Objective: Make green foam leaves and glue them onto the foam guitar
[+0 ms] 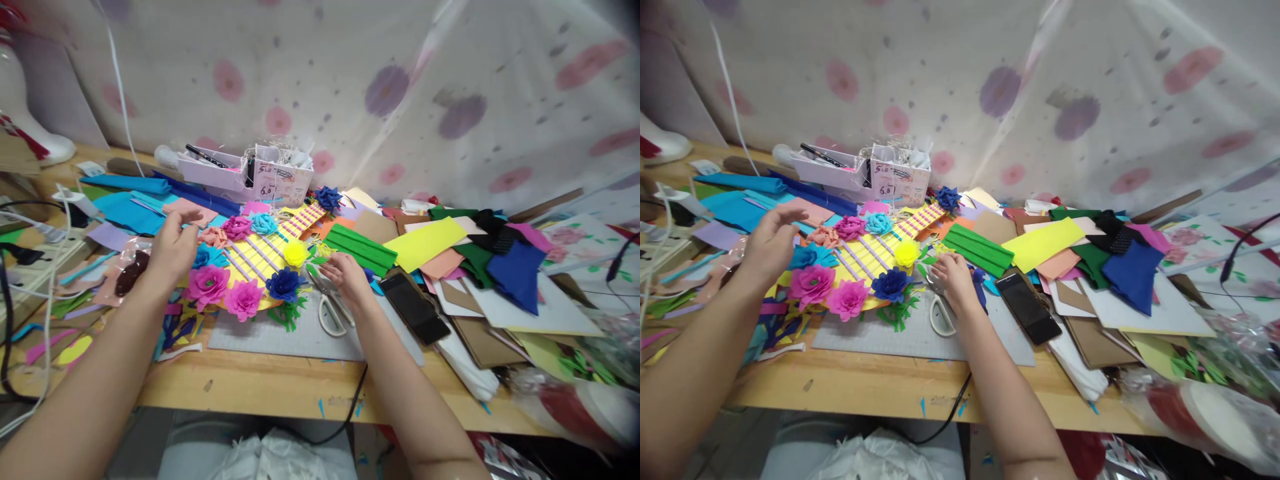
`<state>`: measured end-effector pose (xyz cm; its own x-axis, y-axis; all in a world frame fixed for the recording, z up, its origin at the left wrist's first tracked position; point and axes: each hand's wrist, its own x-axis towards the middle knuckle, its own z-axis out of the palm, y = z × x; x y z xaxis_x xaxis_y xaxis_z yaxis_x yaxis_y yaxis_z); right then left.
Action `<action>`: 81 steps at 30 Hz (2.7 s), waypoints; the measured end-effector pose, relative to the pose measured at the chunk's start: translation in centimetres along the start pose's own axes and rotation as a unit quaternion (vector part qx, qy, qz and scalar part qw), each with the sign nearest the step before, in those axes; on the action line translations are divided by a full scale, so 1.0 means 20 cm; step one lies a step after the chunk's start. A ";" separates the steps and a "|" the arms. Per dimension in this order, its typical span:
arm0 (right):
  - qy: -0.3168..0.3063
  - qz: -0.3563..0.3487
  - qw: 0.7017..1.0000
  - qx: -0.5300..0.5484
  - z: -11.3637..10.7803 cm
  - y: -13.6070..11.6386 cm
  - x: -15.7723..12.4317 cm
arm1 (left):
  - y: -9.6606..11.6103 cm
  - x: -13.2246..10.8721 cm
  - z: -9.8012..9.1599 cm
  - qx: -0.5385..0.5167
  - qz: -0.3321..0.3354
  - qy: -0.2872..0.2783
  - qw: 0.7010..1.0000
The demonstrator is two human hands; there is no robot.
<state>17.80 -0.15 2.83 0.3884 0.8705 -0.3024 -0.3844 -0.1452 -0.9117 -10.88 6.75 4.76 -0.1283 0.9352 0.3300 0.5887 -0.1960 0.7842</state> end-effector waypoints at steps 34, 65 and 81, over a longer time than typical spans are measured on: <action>-0.017 0.107 0.985 0.132 0.11 0.13 -0.09 | 0.41 -0.27 0.47 0.205 0.276 -0.274 0.898; 0.006 0.090 0.990 0.112 0.11 0.15 -0.06 | 0.42 -0.27 0.50 0.212 0.265 -0.256 0.905; -0.037 0.063 0.991 0.108 0.07 0.17 -0.07 | 0.41 -0.27 0.49 0.211 0.269 -0.250 0.906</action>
<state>14.84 -1.19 0.51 0.2670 0.8849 -0.3817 -0.5998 -0.1574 -0.7845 2.44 3.01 4.32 0.5836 0.7751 0.2421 0.7247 -0.6316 0.2753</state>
